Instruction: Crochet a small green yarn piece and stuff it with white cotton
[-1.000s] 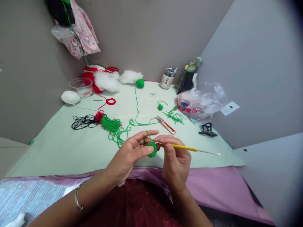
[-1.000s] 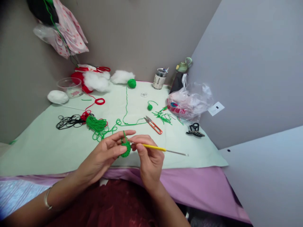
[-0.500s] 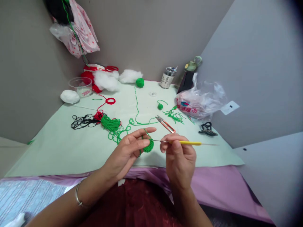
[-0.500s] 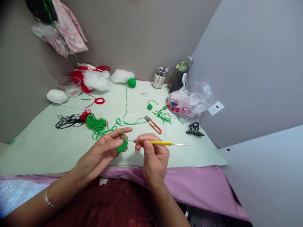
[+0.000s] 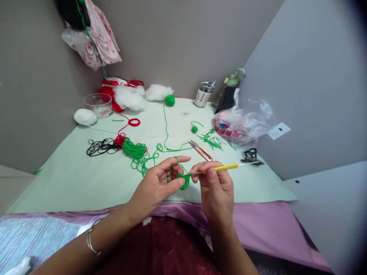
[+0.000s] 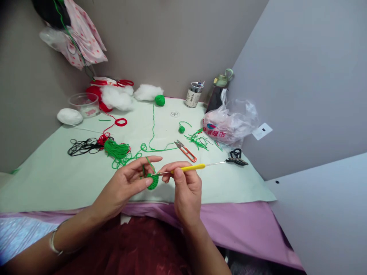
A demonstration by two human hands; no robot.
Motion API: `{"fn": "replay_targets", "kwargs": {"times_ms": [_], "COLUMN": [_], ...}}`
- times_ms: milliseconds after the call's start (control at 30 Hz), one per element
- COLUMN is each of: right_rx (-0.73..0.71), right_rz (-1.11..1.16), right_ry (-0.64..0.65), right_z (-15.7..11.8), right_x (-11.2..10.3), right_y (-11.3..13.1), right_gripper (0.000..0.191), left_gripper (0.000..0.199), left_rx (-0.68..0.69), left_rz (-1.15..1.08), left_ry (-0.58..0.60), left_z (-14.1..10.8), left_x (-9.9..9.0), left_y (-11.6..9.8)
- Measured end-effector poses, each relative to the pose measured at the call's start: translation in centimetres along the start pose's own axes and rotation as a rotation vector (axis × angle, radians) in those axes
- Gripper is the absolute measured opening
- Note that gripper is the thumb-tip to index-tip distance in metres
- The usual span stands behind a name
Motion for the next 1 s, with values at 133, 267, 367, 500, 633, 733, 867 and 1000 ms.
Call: {"fn": "replay_targets", "kwargs": {"times_ms": [133,267,367,500,633,733,867,1000], "right_rx": [-0.062,-0.193,-0.339,-0.375,-0.357,-0.378,-0.449,-0.612], "right_rz": [-0.079,-0.269,-0.372,-0.391,-0.400,-0.405,-0.500,-0.672], "right_ry": [0.071,0.145,0.224,0.219,0.205,0.225,0.294,0.383], "right_z": [-0.2,-0.5,-0.9,-1.0,-0.9,-0.8,-0.9,-1.7], "right_x": [-0.3,-0.3,0.2,0.4,0.5,0.5,0.8,1.3], "right_y": [0.4,1.5,2.4,2.5,2.3,2.4,2.7,2.7], "right_gripper": [0.020,0.020,0.023,0.025,0.024,0.023,0.024,0.028], "left_gripper": [0.039,0.038,0.034,0.033,0.033,0.032,0.031,0.031], "left_rx": [0.032,0.074,0.149,0.169,0.178,0.211,0.275,0.265], "left_rz": [0.078,0.164,0.254,0.269,0.279,0.324,0.386,0.378], "left_ry": [-0.035,-0.086,-0.147,-0.147,-0.155,-0.188,-0.249,-0.263], "left_z": [0.0,-0.2,-0.4,-0.3,-0.3,-0.5,-0.6,-0.6], "left_x": [-0.1,-0.2,-0.2,-0.1,-0.1,0.0,0.1,0.1], "left_y": [-0.3,-0.4,-0.6,-0.8,-1.0,-1.3,-1.9,-1.8]}}
Point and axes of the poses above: each hand's wrist, its own z-axis towards the middle knuckle, its own x-axis out of the palm, y = z × x, the point moved 4 cm from there along z, towards the middle knuckle, and after that the axes turned 12 degrees about -x, right-handed, at the moved point
